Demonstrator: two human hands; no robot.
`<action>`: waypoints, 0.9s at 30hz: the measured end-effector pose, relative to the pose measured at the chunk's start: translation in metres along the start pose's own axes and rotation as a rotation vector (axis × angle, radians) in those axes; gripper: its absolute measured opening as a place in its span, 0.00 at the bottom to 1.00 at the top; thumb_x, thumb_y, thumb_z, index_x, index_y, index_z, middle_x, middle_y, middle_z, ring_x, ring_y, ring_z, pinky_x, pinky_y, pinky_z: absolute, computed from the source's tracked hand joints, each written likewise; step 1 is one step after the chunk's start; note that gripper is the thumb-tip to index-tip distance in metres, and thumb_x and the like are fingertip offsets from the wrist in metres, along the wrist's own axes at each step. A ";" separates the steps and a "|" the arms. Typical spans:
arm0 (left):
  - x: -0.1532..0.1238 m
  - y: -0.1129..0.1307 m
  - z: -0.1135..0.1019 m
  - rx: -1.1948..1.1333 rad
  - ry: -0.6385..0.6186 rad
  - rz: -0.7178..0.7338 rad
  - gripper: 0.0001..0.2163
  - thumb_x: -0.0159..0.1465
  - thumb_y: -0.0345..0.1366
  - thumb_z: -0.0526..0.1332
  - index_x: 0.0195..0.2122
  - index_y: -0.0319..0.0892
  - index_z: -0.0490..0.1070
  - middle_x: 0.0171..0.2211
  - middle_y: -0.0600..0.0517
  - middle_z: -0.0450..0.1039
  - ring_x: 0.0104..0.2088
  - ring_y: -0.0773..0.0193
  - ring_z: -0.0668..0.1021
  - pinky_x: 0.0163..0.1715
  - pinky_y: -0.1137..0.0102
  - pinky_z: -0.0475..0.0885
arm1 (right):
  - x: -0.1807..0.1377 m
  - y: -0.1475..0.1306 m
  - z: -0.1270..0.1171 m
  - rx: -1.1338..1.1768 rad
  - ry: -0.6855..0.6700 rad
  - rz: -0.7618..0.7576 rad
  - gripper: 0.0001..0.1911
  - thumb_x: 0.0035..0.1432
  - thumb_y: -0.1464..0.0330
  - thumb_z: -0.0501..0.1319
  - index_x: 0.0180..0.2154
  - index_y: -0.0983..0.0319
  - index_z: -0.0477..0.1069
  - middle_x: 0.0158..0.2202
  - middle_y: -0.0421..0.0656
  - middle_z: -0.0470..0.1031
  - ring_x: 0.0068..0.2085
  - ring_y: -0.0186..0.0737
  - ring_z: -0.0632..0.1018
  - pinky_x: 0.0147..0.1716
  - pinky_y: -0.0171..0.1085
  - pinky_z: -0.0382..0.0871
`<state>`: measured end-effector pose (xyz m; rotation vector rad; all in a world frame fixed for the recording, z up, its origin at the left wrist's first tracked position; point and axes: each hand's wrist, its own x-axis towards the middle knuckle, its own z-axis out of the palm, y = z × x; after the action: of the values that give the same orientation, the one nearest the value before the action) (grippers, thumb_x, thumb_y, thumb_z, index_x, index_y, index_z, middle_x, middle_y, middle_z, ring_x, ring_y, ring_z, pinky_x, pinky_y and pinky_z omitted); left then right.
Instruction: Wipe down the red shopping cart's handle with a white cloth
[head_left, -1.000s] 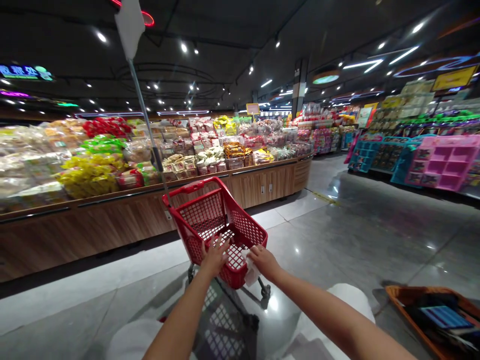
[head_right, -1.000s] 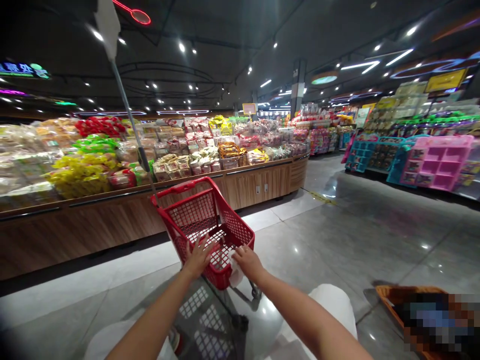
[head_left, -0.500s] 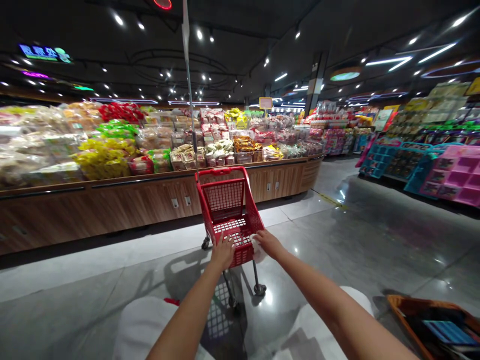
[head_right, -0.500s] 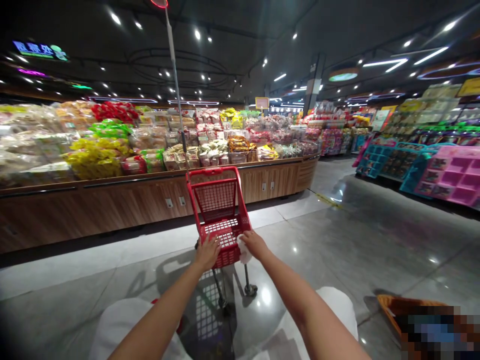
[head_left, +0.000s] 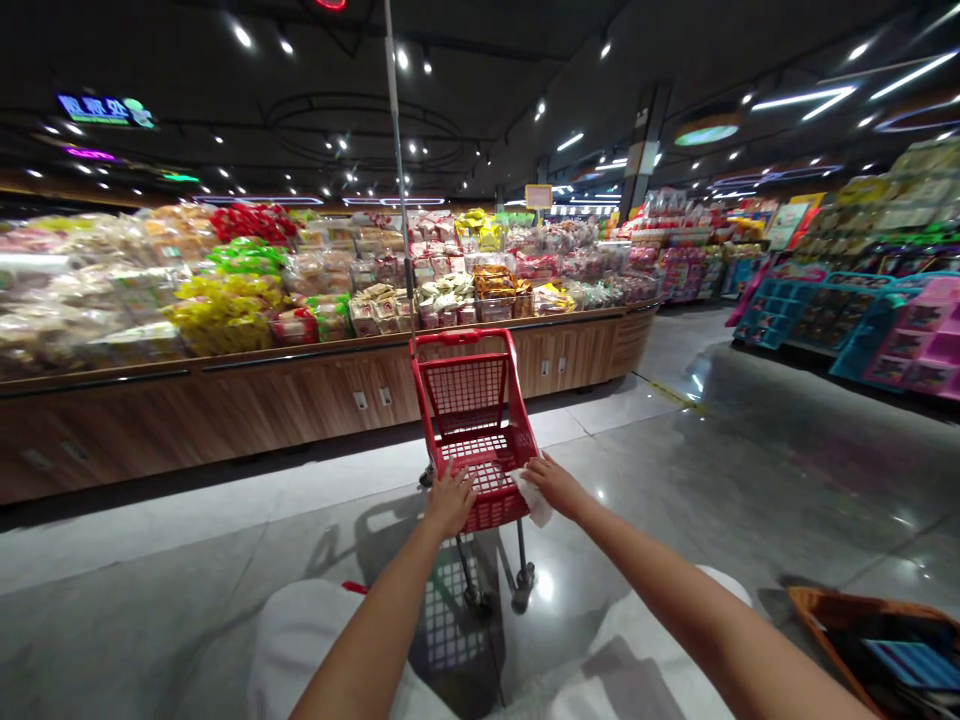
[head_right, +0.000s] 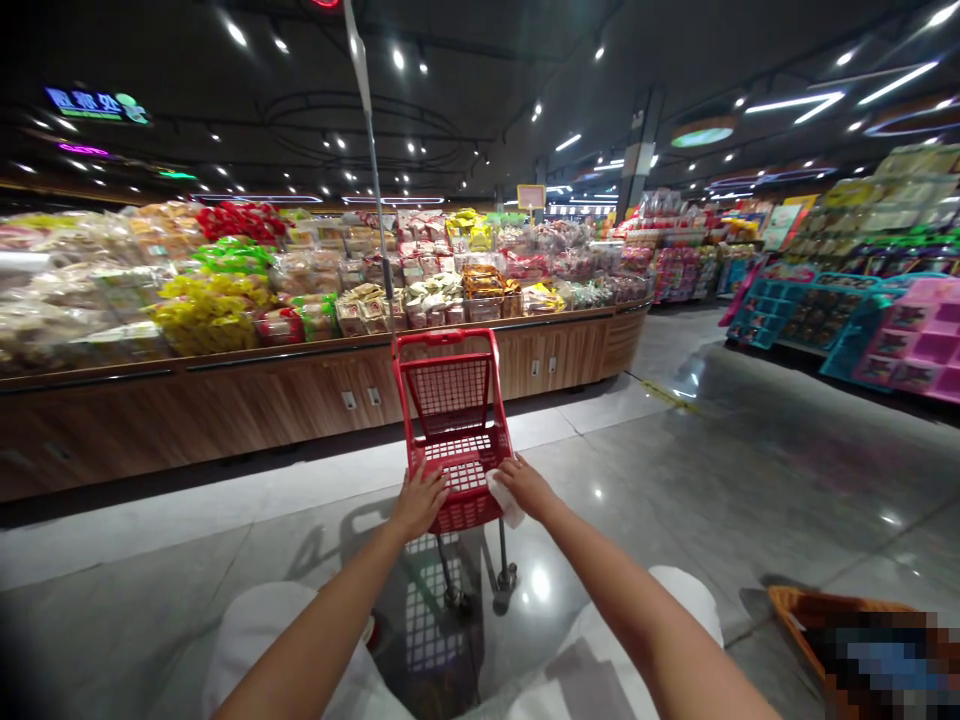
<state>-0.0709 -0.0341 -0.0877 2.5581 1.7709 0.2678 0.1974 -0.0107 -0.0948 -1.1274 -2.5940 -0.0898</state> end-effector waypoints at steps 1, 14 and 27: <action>0.000 0.004 0.000 0.004 0.001 -0.008 0.21 0.69 0.43 0.44 0.59 0.48 0.63 0.63 0.51 0.59 0.66 0.48 0.50 0.62 0.43 0.44 | 0.001 -0.004 0.004 0.004 0.007 0.017 0.14 0.61 0.75 0.54 0.48 0.62 0.70 0.47 0.48 0.71 0.51 0.42 0.69 0.59 0.48 0.56; -0.010 0.006 -0.001 -0.006 0.012 -0.012 0.21 0.69 0.42 0.43 0.60 0.49 0.61 0.63 0.51 0.59 0.66 0.49 0.51 0.62 0.42 0.44 | 0.012 -0.052 0.004 0.093 -0.004 0.079 0.19 0.58 0.74 0.58 0.51 0.59 0.68 0.48 0.46 0.72 0.50 0.43 0.71 0.58 0.46 0.57; -0.019 0.007 -0.010 -0.055 -0.010 -0.048 0.22 0.69 0.47 0.43 0.59 0.50 0.62 0.61 0.52 0.63 0.66 0.50 0.52 0.62 0.42 0.43 | 0.058 -0.097 -0.023 0.447 -0.025 0.225 0.40 0.48 0.69 0.66 0.62 0.63 0.55 0.61 0.56 0.60 0.59 0.50 0.66 0.56 0.49 0.60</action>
<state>-0.0726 -0.0550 -0.0793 2.4715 1.7931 0.2983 0.0962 -0.0410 -0.0490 -1.2326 -2.3182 0.5291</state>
